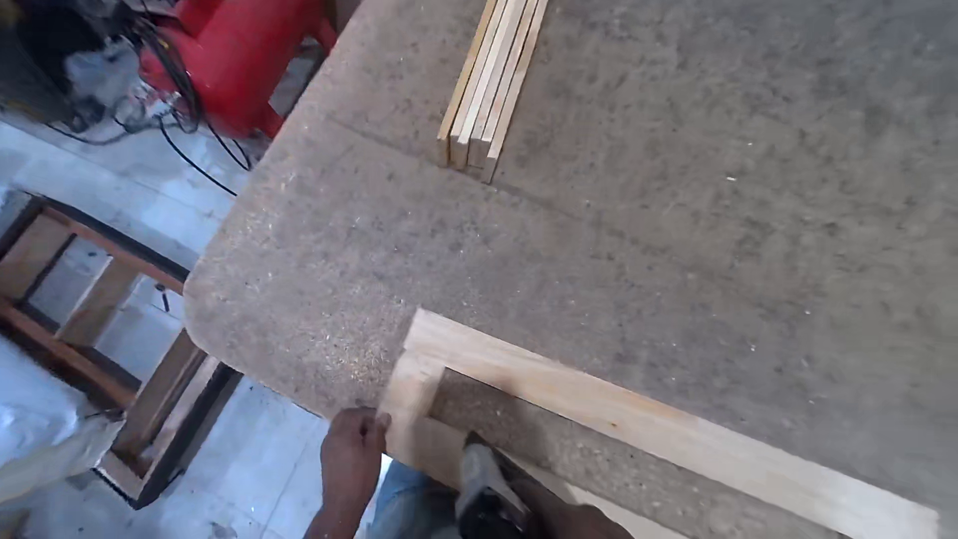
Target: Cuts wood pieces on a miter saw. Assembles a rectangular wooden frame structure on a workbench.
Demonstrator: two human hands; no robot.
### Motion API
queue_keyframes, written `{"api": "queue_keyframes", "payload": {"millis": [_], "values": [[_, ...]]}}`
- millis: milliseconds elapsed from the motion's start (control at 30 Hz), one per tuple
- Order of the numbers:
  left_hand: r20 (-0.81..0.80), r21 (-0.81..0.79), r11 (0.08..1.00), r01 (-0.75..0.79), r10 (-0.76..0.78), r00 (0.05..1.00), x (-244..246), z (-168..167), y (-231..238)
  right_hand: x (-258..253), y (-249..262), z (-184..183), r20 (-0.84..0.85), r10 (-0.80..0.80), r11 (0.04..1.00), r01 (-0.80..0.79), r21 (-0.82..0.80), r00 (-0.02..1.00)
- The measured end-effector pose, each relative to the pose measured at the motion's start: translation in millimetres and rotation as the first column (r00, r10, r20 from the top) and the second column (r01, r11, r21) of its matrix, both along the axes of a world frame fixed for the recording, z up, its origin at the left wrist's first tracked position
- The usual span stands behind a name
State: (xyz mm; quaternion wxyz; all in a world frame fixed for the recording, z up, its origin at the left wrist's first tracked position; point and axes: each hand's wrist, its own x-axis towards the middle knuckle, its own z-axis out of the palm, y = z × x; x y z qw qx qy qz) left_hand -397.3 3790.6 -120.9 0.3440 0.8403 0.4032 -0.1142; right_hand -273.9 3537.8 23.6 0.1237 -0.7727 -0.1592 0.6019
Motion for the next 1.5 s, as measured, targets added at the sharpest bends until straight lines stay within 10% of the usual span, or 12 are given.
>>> {"api": "queue_keyframes", "payload": {"millis": [433, 1500], "values": [[-0.455, -0.374, 0.923, 0.088, -0.266, 0.850, 40.1, 18.3, 21.7, -2.0, 87.1, -58.8, -0.074, 0.110, 0.993, -0.112, -0.023, 0.991], [-0.377, -0.315, 0.936, 0.155, -0.273, 0.885, 23.0, -1.8, 17.2, -7.6, 63.7, -46.6, -0.153, 0.076, 0.961, -0.113, -0.252, 0.985]]}}
